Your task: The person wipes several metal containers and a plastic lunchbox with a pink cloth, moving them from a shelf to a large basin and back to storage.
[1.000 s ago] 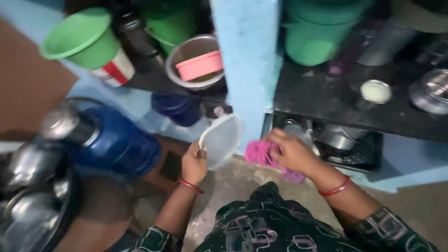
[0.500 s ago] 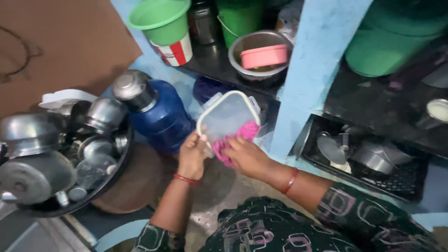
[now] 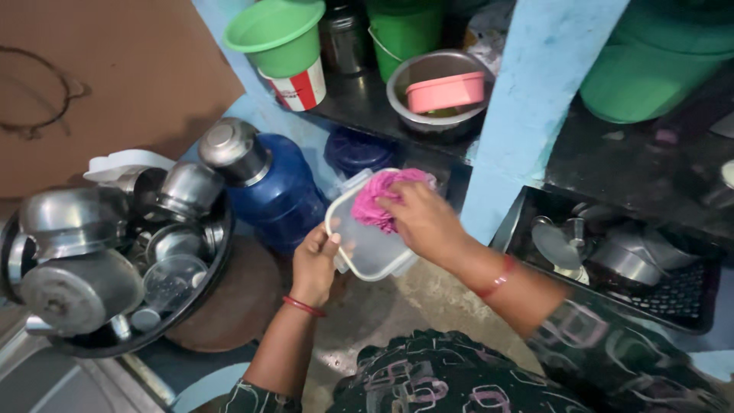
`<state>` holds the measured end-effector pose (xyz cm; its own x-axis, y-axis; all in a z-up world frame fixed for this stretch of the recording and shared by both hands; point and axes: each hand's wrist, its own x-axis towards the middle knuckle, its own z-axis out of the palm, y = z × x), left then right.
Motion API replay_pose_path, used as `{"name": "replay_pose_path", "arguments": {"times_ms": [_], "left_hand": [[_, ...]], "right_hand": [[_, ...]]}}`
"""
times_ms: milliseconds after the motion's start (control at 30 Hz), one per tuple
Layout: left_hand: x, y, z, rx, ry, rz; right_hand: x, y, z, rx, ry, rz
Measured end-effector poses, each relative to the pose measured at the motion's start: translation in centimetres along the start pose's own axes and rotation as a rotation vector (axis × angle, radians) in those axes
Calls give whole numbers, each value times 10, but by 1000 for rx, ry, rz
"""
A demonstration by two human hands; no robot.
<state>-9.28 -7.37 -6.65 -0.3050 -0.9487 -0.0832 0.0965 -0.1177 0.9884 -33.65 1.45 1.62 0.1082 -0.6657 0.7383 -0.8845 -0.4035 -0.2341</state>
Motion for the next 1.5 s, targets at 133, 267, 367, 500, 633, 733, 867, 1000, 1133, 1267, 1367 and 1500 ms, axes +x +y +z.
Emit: {"name": "replay_pose_path", "arguments": {"times_ms": [133, 267, 367, 500, 633, 733, 867, 1000, 1133, 1267, 1367, 1500], "left_hand": [[0, 7, 17, 38, 27, 53], [3, 20, 18, 145, 136, 205], [4, 29, 22, 333, 175, 467], [-13, 42, 26, 617, 165, 718], [-23, 47, 34, 687, 57, 849], [-14, 41, 50, 694, 1, 984], [-2, 29, 71, 116, -142, 692], [2, 22, 82, 58, -212, 732], [0, 21, 86, -581, -301, 164], [-5, 10, 101, -350, -188, 329], [0, 13, 108, 598, -59, 917], [7, 14, 111, 538, -75, 953]], "right_hand": [[-11, 3, 21, -118, -189, 144], [-40, 26, 19, 44, -823, 254], [-47, 59, -12, -114, -764, 397], [-36, 88, -59, -14, -592, 884], [-33, 59, -81, 4, 44, 604], [-33, 19, -72, 319, -44, 643], [-28, 4, -42, 267, -125, -116], [-20, 50, -31, 89, -367, 326], [-12, 81, -25, 103, 40, 434], [-14, 71, -23, 318, -131, -114], [5, 62, -20, 183, -188, 23], [10, 68, -20, 187, -322, 63]]}}
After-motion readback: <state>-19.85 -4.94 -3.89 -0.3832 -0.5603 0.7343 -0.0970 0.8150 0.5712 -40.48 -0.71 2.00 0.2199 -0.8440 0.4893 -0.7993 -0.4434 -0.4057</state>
